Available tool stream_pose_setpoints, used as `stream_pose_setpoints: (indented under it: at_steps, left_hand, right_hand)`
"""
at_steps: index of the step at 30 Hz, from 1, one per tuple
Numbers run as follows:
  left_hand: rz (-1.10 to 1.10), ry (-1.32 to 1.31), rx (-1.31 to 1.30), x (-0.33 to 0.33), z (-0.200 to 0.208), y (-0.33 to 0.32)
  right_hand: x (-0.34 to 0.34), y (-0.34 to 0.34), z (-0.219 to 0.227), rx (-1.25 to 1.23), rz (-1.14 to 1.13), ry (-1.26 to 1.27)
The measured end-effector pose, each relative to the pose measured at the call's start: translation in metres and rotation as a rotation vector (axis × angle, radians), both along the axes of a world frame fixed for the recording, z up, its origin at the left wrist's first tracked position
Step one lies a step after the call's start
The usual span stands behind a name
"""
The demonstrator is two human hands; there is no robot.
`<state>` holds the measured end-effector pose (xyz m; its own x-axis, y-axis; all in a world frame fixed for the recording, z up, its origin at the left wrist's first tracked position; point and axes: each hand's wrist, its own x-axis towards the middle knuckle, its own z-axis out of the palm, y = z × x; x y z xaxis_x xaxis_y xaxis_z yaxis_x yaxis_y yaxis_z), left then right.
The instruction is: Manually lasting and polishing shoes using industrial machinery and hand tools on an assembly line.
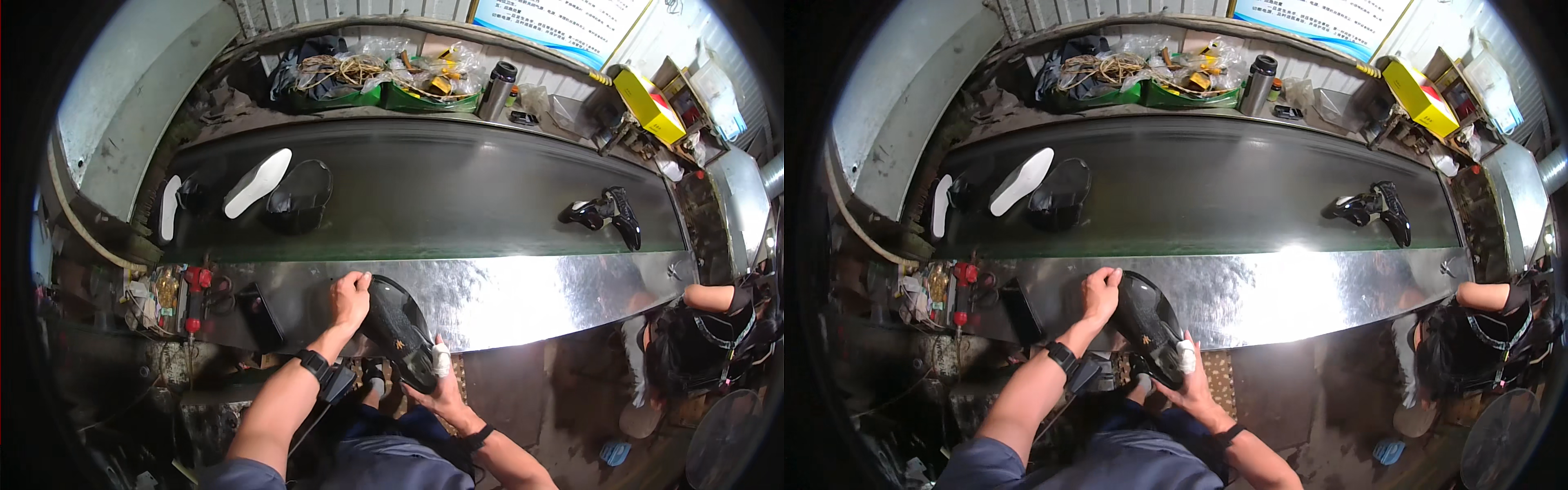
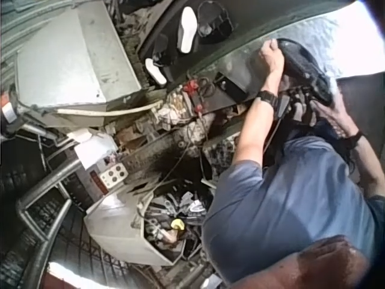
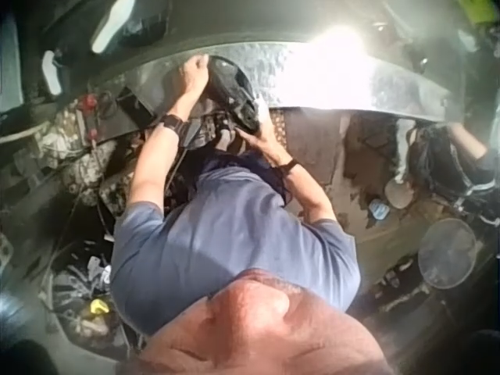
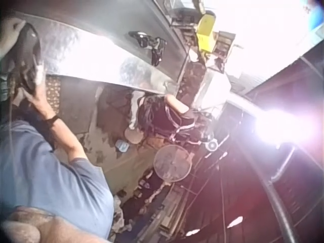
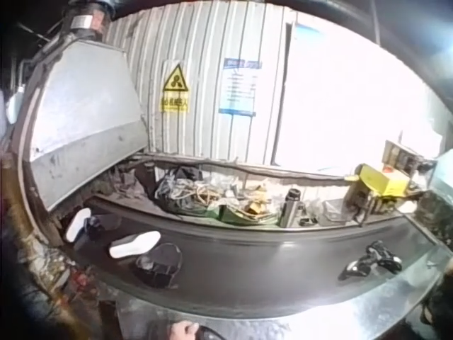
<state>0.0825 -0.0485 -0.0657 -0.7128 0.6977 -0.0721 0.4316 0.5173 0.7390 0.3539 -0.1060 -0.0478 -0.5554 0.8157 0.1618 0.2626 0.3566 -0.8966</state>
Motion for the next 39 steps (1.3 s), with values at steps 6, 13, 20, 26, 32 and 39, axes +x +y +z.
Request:
stream_pose_setpoints:
  at_steps: [6, 13, 20, 26, 32, 39]
  left_hand:
    - [-0.019, -0.082, -0.253, 0.030, 0.018, 0.010]
    - [-0.063, -0.084, -0.185, 0.035, 0.021, 0.012]
    - [0.156, -0.217, 0.039, 0.000, 0.043, -0.028]
    - [0.317, -0.043, 0.234, -0.021, 0.128, -0.139]
    - [0.676, 0.059, 0.384, -0.029, 0.196, -0.309]
    - [1.274, 0.230, 0.452, -0.005, 0.263, -0.555]
  right_hand:
    - [0.016, 0.002, 0.001, 0.078, 0.167, -0.251]
    - [0.025, 0.023, -0.023, 0.039, 0.296, -0.198]
    - [0.004, 0.021, 0.021, -0.262, 0.421, 0.058]
    - [-0.093, 0.036, 0.109, -1.260, 0.411, -0.086]
    - [-0.157, -0.088, 0.153, -0.922, 0.656, -0.042]
    - [-0.209, -0.307, 0.200, -0.926, 1.016, -0.003]
